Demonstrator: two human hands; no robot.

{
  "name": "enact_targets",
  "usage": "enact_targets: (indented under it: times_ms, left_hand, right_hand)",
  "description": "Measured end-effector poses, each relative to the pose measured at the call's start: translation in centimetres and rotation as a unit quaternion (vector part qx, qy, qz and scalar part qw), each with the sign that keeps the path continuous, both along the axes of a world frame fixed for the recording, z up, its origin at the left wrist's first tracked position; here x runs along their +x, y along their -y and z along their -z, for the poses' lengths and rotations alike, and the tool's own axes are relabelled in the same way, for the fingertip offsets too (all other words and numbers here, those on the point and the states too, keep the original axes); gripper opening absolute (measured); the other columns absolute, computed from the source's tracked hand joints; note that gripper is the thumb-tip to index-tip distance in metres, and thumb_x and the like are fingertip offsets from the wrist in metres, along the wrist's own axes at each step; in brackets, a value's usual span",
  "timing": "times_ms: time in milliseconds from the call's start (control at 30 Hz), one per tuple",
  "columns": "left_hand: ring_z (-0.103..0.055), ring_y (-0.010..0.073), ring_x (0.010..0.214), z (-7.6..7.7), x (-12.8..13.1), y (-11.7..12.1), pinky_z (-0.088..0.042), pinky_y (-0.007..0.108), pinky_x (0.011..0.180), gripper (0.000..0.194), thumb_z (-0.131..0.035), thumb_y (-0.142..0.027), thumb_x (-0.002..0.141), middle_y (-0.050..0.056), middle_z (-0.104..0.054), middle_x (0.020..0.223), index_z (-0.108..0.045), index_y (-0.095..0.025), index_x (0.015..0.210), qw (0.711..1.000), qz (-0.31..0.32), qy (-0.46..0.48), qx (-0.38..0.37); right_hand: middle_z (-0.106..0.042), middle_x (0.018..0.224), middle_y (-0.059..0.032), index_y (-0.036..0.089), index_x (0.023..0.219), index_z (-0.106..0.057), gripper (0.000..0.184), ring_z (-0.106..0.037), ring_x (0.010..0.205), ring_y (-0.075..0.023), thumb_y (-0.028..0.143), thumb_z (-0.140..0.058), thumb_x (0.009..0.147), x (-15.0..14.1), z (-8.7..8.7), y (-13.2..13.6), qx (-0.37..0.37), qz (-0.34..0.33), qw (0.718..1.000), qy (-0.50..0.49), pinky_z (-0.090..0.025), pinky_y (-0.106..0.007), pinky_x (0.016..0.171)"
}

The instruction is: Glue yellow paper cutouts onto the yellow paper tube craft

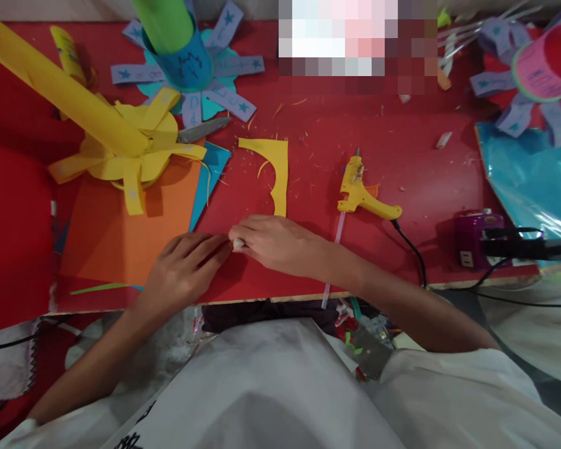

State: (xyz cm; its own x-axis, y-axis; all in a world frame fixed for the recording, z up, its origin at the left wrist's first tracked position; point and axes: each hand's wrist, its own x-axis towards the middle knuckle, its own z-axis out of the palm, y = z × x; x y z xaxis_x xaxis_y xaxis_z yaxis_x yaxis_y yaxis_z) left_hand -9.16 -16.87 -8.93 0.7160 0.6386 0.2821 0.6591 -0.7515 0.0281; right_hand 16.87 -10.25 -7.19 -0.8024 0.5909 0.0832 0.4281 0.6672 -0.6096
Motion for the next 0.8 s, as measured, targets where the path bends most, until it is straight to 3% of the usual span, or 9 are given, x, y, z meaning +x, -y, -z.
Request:
enact_targets:
  times_ms: [200,400,533,567,633,667,700,767,800]
  left_hand:
    - [-0.073,0.0288,0.119,-0.2,0.2,0.1,-0.061,0.046,0.098,0.031,-0.062,-0.008,0.105,0.01,-0.078,0.14,-0.074,-0.016,0.133,1.0,-0.006,-0.007,0.001]
    - [-0.072,0.0293,0.115,-0.3,0.2,0.0,-0.061,0.046,0.099,0.033,-0.062,-0.007,0.105,0.009,-0.078,0.141,-0.073,-0.014,0.135,1.0,0.0,-0.01,-0.001]
    - [-0.071,0.0293,0.116,-0.2,0.0,-0.2,-0.061,0.046,0.098,0.033,-0.065,-0.008,0.104,0.008,-0.078,0.142,-0.073,-0.014,0.135,1.0,-0.002,-0.005,-0.005]
    - [-0.071,0.029,0.117,-0.1,0.0,-0.2,-0.061,0.045,0.098,0.034,-0.065,-0.008,0.104,0.008,-0.078,0.143,-0.074,-0.015,0.136,1.0,-0.003,0.0,-0.008]
    - [-0.071,0.0285,0.117,-0.1,-0.1,-0.2,-0.061,0.045,0.099,0.035,-0.065,-0.008,0.103,0.008,-0.078,0.143,-0.074,-0.016,0.136,1.0,-0.006,0.009,-0.012]
    - [-0.071,0.0285,0.118,-0.1,-0.1,-0.2,-0.061,0.045,0.099,0.036,-0.065,-0.008,0.103,0.008,-0.078,0.144,-0.073,-0.016,0.137,1.0,-0.006,0.011,-0.015]
    - [-0.071,0.0286,0.118,-0.1,-0.1,-0.2,-0.061,0.045,0.099,0.037,-0.065,-0.007,0.103,0.008,-0.078,0.143,-0.073,-0.017,0.137,1.0,-0.006,0.013,-0.018]
    - [-0.072,0.0285,0.118,-0.2,-0.1,-0.2,-0.061,0.046,0.099,0.038,-0.064,-0.007,0.102,0.009,-0.078,0.143,-0.073,-0.017,0.137,1.0,-0.006,0.012,-0.022]
    - [-0.072,0.0282,0.118,-0.3,-0.1,-0.2,-0.061,0.046,0.1,0.038,-0.063,-0.006,0.103,0.009,-0.078,0.142,-0.074,-0.018,0.137,1.0,-0.008,0.01,-0.024]
  right_hand:
    - [-0.078,0.094,-0.0067,0.022,0.102,-0.069,0.031,-0.07,0.088,-0.0217,0.033,-0.044,0.118,1.8,0.6,0.9,0.038,0.031,0.999,-0.003,-0.053,-0.035,0.081]
    - [-0.078,0.093,-0.0062,0.023,0.099,-0.068,0.024,-0.073,0.084,-0.022,0.028,-0.05,0.113,4.1,0.4,1.9,0.045,0.082,0.996,-0.004,-0.056,-0.036,0.079]
    - [-0.081,0.09,-0.0054,0.026,0.1,-0.072,0.018,-0.077,0.081,-0.0223,0.021,-0.057,0.109,6.6,-0.4,2.3,0.099,0.105,0.988,-0.047,-0.056,-0.036,0.069]
    - [-0.084,0.094,-0.0056,0.027,0.105,-0.074,0.015,-0.079,0.083,-0.0221,0.019,-0.062,0.107,7.6,-0.6,2.4,0.117,0.133,0.981,-0.082,-0.057,-0.035,0.071]
    - [-0.086,0.108,-0.0093,0.032,0.127,-0.076,0.028,-0.082,0.09,-0.023,0.017,-0.066,0.105,10.1,-1.0,2.4,0.119,0.231,0.957,-0.125,-0.061,-0.037,0.079]
    - [-0.086,0.104,-0.0105,0.034,0.131,-0.076,0.032,-0.082,0.086,-0.0238,0.017,-0.064,0.106,11.5,-1.0,2.3,0.135,0.288,0.938,-0.136,-0.062,-0.039,0.078]
    - [-0.086,0.099,-0.0115,0.034,0.131,-0.077,0.033,-0.083,0.086,-0.0255,0.018,-0.063,0.107,12.9,-0.9,2.2,0.149,0.33,0.925,-0.12,-0.062,-0.041,0.081]
    - [-0.085,0.11,-0.0162,0.034,0.124,-0.079,0.027,-0.084,0.102,-0.0314,0.022,-0.075,0.1,15.4,-0.3,2.0,0.162,0.386,0.907,-0.048,-0.062,-0.045,0.087]
    - [-0.085,0.114,-0.0183,0.032,0.127,-0.076,0.035,-0.084,0.104,-0.0334,0.024,-0.083,0.094,16.4,0.3,2.0,0.161,0.404,0.9,-0.038,-0.062,-0.045,0.086]
